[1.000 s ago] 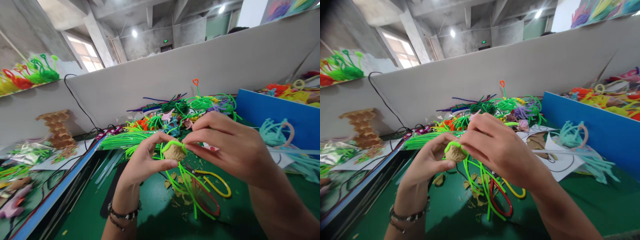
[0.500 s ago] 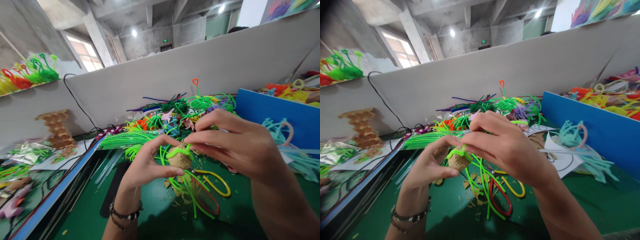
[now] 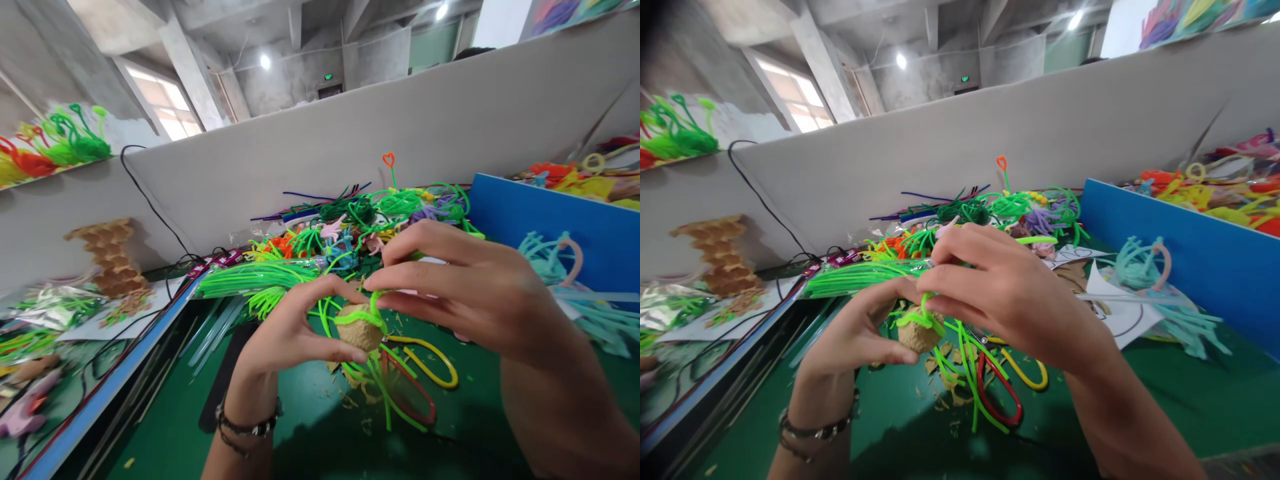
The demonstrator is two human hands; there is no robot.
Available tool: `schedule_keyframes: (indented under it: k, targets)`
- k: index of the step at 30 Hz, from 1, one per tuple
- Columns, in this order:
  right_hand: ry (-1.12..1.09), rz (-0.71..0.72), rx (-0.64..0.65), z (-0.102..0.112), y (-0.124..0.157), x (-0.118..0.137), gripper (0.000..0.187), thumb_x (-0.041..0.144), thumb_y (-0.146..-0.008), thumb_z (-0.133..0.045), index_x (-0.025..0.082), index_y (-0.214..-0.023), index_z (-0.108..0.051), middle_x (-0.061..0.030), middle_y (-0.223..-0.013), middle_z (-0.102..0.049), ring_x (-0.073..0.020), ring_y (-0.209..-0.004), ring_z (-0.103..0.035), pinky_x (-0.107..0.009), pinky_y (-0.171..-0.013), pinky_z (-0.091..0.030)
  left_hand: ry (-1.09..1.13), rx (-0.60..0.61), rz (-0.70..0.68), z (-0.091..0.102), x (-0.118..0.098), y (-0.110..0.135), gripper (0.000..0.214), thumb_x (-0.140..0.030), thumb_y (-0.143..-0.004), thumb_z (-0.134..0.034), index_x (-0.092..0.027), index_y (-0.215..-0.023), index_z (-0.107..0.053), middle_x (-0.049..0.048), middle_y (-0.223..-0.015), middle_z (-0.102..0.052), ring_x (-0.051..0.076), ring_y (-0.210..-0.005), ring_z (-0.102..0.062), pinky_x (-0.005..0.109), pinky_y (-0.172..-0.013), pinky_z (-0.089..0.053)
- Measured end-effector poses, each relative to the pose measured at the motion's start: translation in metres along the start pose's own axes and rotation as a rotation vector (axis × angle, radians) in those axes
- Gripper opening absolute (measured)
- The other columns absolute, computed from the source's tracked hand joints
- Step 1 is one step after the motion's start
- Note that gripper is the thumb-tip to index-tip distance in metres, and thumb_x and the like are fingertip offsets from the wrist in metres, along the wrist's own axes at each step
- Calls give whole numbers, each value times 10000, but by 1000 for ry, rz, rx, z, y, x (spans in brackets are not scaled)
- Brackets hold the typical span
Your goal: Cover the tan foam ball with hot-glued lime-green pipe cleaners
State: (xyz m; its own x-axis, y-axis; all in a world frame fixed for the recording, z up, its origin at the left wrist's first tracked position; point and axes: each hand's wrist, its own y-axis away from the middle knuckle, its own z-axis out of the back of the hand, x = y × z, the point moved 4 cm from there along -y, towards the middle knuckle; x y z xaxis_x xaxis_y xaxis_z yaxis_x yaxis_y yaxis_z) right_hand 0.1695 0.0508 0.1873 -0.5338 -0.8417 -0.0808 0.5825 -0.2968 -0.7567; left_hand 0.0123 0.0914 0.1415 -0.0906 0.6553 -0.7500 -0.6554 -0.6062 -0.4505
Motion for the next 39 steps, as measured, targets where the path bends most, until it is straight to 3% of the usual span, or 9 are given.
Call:
schedule_keyframes:
  k: [6, 11, 16, 20, 23, 26, 31, 34, 39]
  targets:
    - [-36, -4, 84, -4, 0, 0, 209, 218, -899, -449, 150, -847, -640, -43, -826, -528, -123, -791, -499, -242, -708, -399, -132, 45, 17, 0, -5, -3, 409, -481, -626, -723, -168, -861, -601, 30, -839, -655, 173, -787, -583, 273, -716, -429]
    - [28, -26, 230, -15, 2, -3, 305, 245, -921, -384, 157, -795, -647, -51, -792, -546, -150, -734, -481, -286, -652, -367, -282, 95, 46, -1, -2, -4, 416, -458, -629, -727, -166, -894, -597, 37, -890, -667, 178, -812, -587, 283, -733, -438]
    - [26, 6, 322, -25, 1, -3, 264, 203, -905, -419, 165, -765, -639, -33, -740, -524, -141, -683, -447, -271, -592, -323, -349, 142, 51, -2, 4, -3, 420, -447, -631, -728, -164, -912, -595, 44, -886, -665, 193, -806, -589, 289, -707, -447]
    - [20, -14, 337, -29, 0, -9, 256, 193, -898, -434, 161, -738, -632, -26, -710, -506, -134, -657, -430, -261, -566, -312, -360, 112, 90, 0, 7, -4, 389, -436, -630, -734, -176, -885, -599, 42, -872, -667, 202, -798, -593, 303, -706, -447]
    - [-35, -41, 275, -26, 0, -14, 234, 225, -898, -440, 155, -769, -623, -34, -740, -515, -136, -686, -456, -259, -588, -348, -235, 33, 109, 3, 12, -6, 378, -398, -618, -753, -185, -890, -600, 42, -910, -660, 204, -857, -589, 314, -780, -440]
    - [-79, -110, 147, -20, 0, -20, 170, 223, -887, -465, 155, -816, -603, -42, -788, -531, -131, -736, -491, -253, -635, -387, 49, -112, 125, 8, 21, -8, 458, -403, -595, -767, -187, -960, -593, 53, -968, -630, 202, -924, -570, 295, -819, -430]
    - [-86, -85, 6, -16, -3, -17, 102, 172, -867, -492, 158, -816, -579, -33, -775, -540, -117, -768, -515, -237, -671, -412, 478, -184, 106, 5, 32, -11, 422, -424, -580, -772, -200, -915, -646, 2, -793, -610, 124, -717, -560, 220, -671, -445]
    - [-70, -70, -12, -16, -4, -15, 92, 167, -866, -491, 167, -831, -576, -32, -773, -548, -123, -770, -525, -252, -683, -427, 561, -186, 124, 1, 32, -12, 431, -436, -568, -774, -208, -919, -671, 2, -781, -626, 116, -666, -560, 218, -633, -458]
    - [-63, -89, -13, -16, -5, -16, 76, 168, -857, -512, 165, -819, -577, -27, -778, -560, -115, -768, -525, -242, -681, -428, 533, -199, 197, -2, 39, -10, 465, -523, -563, -744, -189, -884, -695, 41, -831, -676, 172, -755, -605, 285, -699, -476]
